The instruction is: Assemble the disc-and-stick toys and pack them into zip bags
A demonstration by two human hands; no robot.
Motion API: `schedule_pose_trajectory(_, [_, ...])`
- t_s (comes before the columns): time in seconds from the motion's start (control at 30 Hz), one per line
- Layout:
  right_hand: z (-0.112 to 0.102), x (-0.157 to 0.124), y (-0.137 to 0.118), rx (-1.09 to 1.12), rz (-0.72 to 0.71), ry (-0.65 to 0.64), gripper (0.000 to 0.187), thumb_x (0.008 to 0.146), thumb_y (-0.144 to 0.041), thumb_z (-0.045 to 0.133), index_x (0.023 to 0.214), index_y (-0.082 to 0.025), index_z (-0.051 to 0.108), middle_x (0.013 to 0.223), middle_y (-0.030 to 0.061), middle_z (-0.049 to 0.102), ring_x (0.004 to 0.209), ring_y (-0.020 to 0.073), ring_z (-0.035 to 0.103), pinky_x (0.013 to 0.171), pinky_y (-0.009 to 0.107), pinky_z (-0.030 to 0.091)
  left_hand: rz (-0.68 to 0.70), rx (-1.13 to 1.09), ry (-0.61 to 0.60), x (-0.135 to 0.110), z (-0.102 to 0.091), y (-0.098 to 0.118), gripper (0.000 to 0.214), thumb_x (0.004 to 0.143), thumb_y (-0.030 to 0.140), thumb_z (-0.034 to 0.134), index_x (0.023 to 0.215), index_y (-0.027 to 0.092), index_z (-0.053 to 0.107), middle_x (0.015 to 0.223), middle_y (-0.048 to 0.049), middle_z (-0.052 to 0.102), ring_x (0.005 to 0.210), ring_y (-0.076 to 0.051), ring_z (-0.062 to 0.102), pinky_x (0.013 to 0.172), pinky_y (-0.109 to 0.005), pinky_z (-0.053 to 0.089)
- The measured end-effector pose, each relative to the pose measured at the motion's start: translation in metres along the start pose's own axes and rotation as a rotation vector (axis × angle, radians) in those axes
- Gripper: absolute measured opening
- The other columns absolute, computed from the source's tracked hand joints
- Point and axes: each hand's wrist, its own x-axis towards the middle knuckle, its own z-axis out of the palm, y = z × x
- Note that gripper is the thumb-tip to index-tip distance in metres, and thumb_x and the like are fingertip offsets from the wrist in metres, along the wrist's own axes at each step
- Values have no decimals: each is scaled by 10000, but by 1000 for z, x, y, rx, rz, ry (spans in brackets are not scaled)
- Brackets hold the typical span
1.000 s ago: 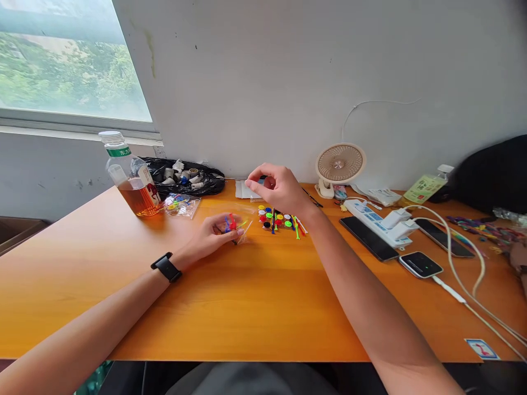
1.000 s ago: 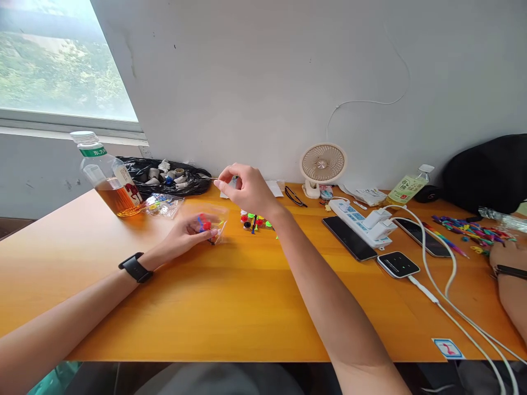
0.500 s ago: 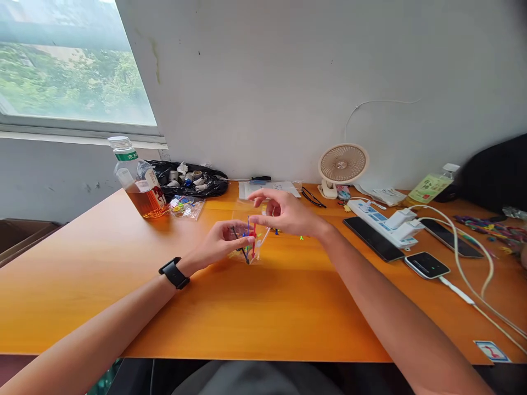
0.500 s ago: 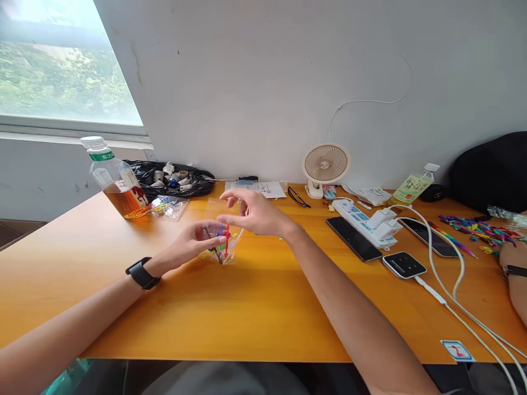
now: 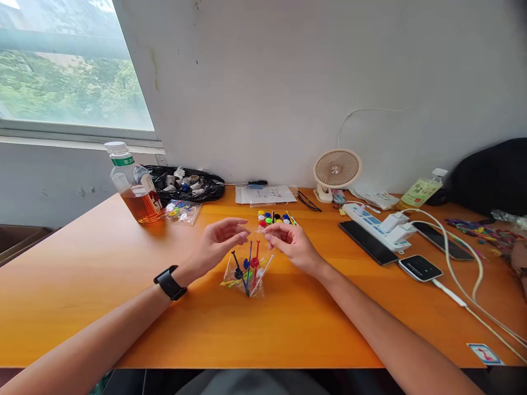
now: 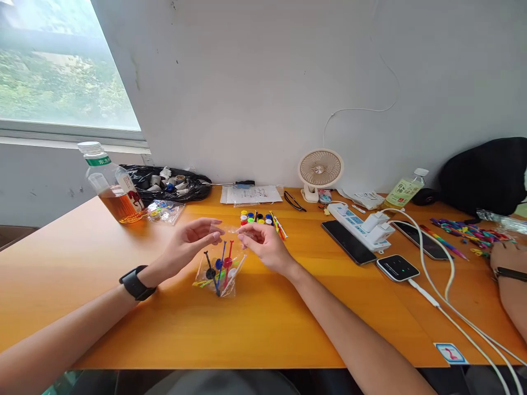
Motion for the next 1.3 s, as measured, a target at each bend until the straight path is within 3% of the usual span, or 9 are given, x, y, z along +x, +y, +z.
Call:
schedule_pose_trajectory(0.1, [7, -3, -2, -10, -31, 13, 339, 877, -516, 787, 987, -196, 777, 860, 37, 741, 689, 154, 656, 676, 304, 544, 38, 15, 26, 3, -5, 2, 446, 880, 373, 855, 1248, 161, 720, 932, -64, 800, 828, -154, 740, 806, -270, 609])
schedule_pose_trajectory(0.27, [6, -7, -7, -41, -88, 105, 354, 925, -537, 746, 978, -189, 785, 801, 38, 721, 710, 156, 640, 670, 290, 512, 49, 27, 39, 1, -6, 2, 276, 874, 364, 861, 1004, 145, 754, 837, -53, 785, 714, -134, 716, 703, -244, 597])
schedule_pose_trajectory(0.5, [5, -7, -2, 47, -44, 74, 423, 953, -595, 693, 893, -182, 763, 750, 43, 706, 639, 134, 587, 610, 276, 484, 54, 62, 51, 2, -6, -3, 295, 946, 426, 785, 933, 134, 740, 840, -71, 792, 709, -129, 719, 697, -237, 606])
schedule_pose_trajectory(0.63, [5, -7, 2, 89, -14, 42, 332, 840, -492, 850, 978, -203, 760, 818, 27, 715, 732, 152, 664, 646, 268, 516, 48, 45, 30, 3, -9, -7, 287, 878, 364, 863, 1036, 153, 748, 859, -56, 801, 728, -134, 732, 709, -239, 611])
schedule_pose_trajectory(0.87, [-4, -5, 2, 115, -29, -56, 279, 793, -332, 890, 1039, -227, 809, 878, 16, 724, 813, 141, 668, 799, 290, 549, 61, 62, 31, 1, -14, -1, 202, 881, 323, 849, 997, 163, 806, 891, -72, 811, 785, -151, 742, 771, -268, 616])
schedule_pose_trajectory(1.13, [-5, -1, 1, 212, -9, 97, 115, 773, -301, 855, 862, -230, 870, 870, 56, 781, 763, 161, 635, 707, 308, 518, 107, 100, 52, 4, -20, -3, 143, 885, 310, 832, 940, 178, 844, 919, -89, 815, 830, -179, 748, 815, -299, 622])
schedule_pose_trajectory(1.3, [-5, -2, -2, 258, 24, 132, 98, 770, -271, 802, 824, -224, 869, 869, 63, 783, 792, 171, 635, 739, 319, 506, 112, 167, 12, 2, -21, 0, 153, 913, 331, 803, 948, 193, 859, 997, -94, 815, 905, -189, 746, 860, -297, 613])
